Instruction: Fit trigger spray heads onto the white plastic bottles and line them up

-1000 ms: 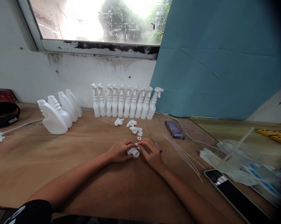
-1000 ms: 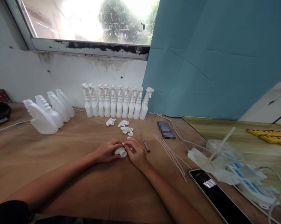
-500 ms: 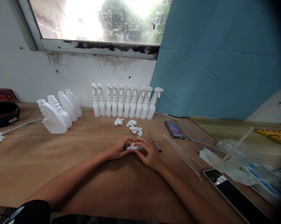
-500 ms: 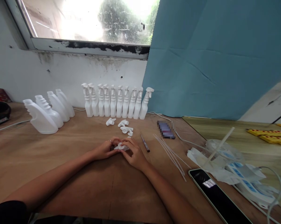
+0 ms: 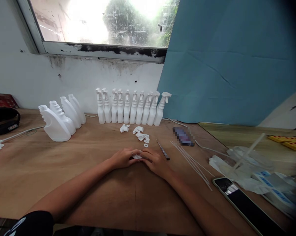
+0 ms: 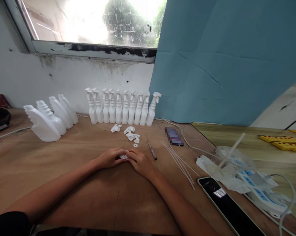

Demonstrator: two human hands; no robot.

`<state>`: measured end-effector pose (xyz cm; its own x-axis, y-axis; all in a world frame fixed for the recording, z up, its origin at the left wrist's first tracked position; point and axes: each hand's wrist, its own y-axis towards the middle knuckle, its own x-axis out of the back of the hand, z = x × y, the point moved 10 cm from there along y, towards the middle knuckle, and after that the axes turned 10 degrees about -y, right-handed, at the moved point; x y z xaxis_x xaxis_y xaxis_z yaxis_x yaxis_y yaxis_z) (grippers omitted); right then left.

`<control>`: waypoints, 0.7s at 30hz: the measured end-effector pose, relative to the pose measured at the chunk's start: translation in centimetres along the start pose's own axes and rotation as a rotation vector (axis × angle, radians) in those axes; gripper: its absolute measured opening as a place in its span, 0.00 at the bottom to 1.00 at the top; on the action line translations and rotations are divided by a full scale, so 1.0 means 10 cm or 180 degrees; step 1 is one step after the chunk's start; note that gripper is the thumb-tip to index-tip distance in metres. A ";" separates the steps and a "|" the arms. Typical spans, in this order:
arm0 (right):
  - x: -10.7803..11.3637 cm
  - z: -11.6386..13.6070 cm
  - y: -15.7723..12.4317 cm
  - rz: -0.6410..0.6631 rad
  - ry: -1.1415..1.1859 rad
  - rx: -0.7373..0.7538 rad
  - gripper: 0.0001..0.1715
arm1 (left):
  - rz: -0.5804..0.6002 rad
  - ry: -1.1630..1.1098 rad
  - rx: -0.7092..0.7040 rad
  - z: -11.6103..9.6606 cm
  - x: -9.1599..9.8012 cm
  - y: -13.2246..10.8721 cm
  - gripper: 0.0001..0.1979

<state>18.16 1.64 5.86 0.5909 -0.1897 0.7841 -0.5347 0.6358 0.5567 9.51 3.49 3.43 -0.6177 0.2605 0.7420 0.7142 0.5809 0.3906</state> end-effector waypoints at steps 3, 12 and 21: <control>0.02 -0.01 0.01 0.0014 0.0190 -0.0051 0.09 | -0.0017 0.0056 -0.0074 0.03 0.01 0.00 0.14; 0.59 -1.10 -0.20 -0.0320 -0.1620 -0.1432 0.12 | -0.0060 -0.0071 0.0547 0.20 0.05 -0.05 0.17; 0.79 -1.95 -0.82 0.0801 -0.2378 -0.3181 0.15 | -0.0011 -0.0022 0.0314 0.14 0.00 0.00 0.18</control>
<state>38.97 9.50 2.12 -0.1171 -0.1489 0.9819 0.2966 0.9383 0.1777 9.05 4.52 2.68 -0.6225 0.2634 0.7369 0.6764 0.6548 0.3373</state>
